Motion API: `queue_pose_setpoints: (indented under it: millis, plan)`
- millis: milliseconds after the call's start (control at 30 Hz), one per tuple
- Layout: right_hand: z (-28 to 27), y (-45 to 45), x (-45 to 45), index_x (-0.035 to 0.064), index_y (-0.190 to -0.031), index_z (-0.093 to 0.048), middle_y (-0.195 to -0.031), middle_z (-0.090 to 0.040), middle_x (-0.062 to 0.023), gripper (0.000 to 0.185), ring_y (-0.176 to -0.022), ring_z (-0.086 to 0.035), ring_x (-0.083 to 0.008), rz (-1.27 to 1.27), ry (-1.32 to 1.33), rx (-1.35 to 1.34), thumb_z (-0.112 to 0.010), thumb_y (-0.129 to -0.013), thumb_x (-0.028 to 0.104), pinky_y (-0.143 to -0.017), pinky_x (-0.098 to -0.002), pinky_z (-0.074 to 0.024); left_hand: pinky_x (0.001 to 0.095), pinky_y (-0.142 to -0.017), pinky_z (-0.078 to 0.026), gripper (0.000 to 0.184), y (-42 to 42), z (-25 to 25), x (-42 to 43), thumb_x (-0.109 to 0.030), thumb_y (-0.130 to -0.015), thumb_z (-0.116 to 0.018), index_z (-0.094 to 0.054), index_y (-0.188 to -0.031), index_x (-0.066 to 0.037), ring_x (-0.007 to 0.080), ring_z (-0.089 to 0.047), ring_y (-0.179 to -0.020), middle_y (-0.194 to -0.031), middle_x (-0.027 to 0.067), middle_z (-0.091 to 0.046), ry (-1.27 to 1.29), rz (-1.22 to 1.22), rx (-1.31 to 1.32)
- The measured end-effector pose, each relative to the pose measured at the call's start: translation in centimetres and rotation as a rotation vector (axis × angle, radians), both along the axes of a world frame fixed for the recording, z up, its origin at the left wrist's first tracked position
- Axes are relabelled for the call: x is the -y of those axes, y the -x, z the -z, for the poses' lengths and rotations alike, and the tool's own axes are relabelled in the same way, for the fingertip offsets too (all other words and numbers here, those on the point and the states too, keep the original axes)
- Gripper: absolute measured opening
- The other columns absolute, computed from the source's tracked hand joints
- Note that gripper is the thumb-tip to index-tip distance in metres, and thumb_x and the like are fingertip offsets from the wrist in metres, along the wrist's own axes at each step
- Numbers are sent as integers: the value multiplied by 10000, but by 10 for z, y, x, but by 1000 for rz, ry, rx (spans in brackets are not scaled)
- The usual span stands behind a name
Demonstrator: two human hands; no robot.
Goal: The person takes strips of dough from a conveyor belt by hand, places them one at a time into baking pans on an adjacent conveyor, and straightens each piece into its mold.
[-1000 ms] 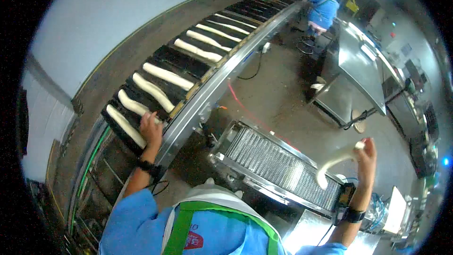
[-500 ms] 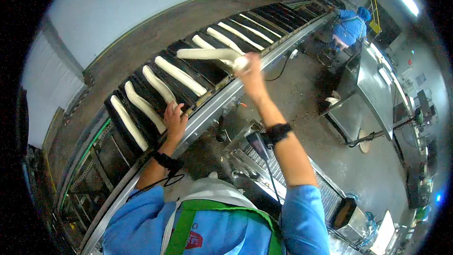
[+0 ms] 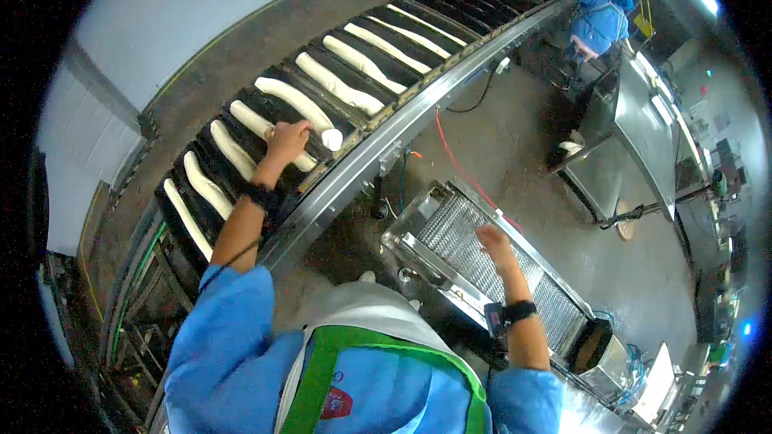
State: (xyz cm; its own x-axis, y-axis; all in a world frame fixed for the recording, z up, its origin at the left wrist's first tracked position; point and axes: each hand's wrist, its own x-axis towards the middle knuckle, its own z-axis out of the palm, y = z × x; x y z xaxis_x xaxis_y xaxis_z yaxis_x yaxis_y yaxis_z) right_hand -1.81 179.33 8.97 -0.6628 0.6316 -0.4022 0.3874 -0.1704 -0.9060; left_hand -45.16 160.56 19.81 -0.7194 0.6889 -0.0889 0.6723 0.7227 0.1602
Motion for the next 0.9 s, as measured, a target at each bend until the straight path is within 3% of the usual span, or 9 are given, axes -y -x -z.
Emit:
queue_pose_setpoints:
  millis: [100,133,400,533,600,667,733,833,900]
  plan:
    - [11,-51,-4,60,-953,-530,-936,-551,-34,211,-858,-506,-125,166,107,7,-490,-785,182,-676,-276,-413,552,-871,-167,335,37,16,-42,-383,-787,-343,-558,-949,-185,300,-393,-1053,-1095,64,-496,133,163,187]
    - [15,-62,-6,73,-937,-534,-912,-551,-22,196,-849,-507,-115,217,149,22,-498,-778,181,-680,-279,-414,545,-867,-129,416,40,18,-58,-462,-779,-320,-512,-1074,-240,311,-316,-1123,-1204,30,-417,338,80,292]
    - [6,-85,-22,87,-891,-536,-852,-561,-17,146,-796,-514,-115,410,183,28,-510,-784,182,-649,-260,-411,496,-960,-45,513,43,41,-58,-477,-776,-324,-276,-1253,-294,310,-156,-1212,-1175,91,-441,305,-58,68]
    - [13,-85,-60,86,-917,-546,-821,-555,-17,166,-776,-508,-115,371,101,32,-521,-770,160,-590,-241,-411,494,-954,-75,530,35,56,-70,-427,-803,-340,-274,-1264,-173,339,-247,-1162,-1112,131,-482,345,-137,-95]
    - [43,-107,-92,63,-960,-541,-813,-553,-21,218,-792,-507,-114,357,-229,161,-523,-751,125,-589,-241,-415,493,-939,-121,554,24,63,-72,-382,-797,-380,-276,-1255,-88,329,-332,-1099,-1021,142,-532,296,-132,-107]
    - [57,-131,-124,34,-990,-519,-901,-540,-100,291,-889,-500,-217,222,-785,367,-545,-704,84,-745,-318,-405,479,-903,-190,498,17,71,-75,-345,-775,-420,-383,-1180,-58,292,-399,-1036,-903,151,-572,207,-72,-282]
    - [53,-154,-143,78,-963,-526,-1022,-475,-149,300,-985,-433,-310,251,-808,563,-587,-670,107,-838,-372,-354,456,-875,-233,393,12,52,-76,-301,-752,-446,-503,-1034,-33,278,-466,-955,-835,153,-583,224,-86,-155]
    - [61,-196,-166,91,-1018,-503,-1020,-460,-143,399,-988,-409,-309,258,-886,714,-606,-645,187,-835,-413,-333,427,-858,-268,327,12,33,-77,-291,-736,-443,-572,-884,-28,291,-518,-874,-883,159,-574,422,-102,-16]
    - [56,-215,-172,157,-1049,-483,-1050,-453,-110,427,-1020,-394,-307,328,-684,1127,-600,-644,223,-834,-425,-331,428,-851,-291,336,8,33,-72,-308,-735,-440,-580,-875,-36,289,-518,-886,-896,156,-572,383,-143,2]
